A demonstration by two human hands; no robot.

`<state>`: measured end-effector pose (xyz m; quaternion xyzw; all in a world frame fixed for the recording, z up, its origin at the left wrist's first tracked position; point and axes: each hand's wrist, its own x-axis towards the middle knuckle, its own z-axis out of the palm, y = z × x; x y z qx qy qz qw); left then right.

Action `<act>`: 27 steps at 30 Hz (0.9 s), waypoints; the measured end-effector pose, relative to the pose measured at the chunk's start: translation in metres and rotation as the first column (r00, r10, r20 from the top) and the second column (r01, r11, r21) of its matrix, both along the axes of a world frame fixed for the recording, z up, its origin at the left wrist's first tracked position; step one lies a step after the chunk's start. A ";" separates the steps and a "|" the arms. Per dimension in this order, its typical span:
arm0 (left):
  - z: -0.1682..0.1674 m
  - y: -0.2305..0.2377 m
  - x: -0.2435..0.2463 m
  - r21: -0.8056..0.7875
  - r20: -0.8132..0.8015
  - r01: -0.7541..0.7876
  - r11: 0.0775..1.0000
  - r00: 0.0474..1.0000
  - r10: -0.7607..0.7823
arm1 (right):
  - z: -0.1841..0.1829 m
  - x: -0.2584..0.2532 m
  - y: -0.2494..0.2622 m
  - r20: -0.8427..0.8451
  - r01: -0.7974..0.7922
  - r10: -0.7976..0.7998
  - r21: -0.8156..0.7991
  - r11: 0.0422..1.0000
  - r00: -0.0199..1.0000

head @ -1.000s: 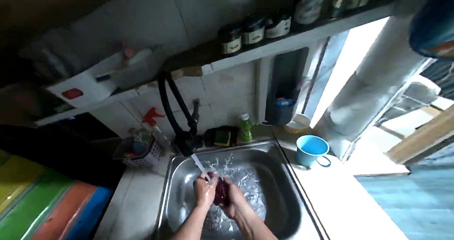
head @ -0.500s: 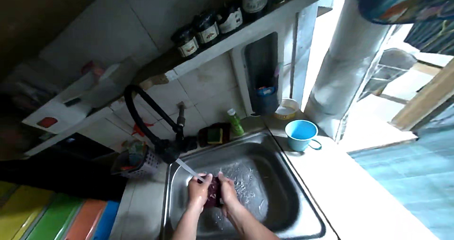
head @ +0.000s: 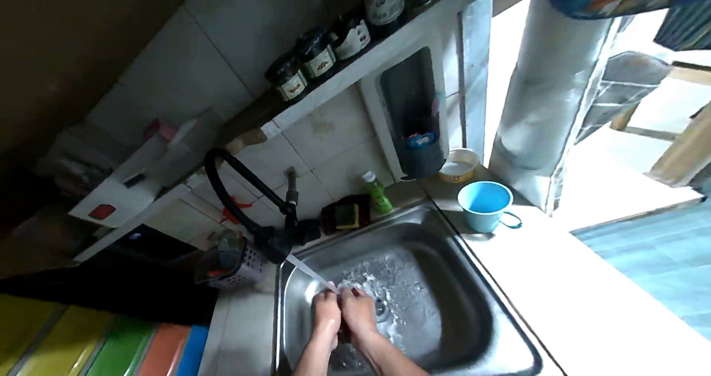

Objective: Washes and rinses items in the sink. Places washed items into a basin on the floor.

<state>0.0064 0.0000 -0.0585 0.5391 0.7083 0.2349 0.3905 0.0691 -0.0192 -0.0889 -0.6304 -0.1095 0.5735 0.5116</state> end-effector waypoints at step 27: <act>0.142 0.098 0.014 0.342 -0.720 0.410 0.845 0.693 -0.045 | -0.027 0.040 -0.027 -0.080 0.164 -0.176 -0.137 0.977 0.981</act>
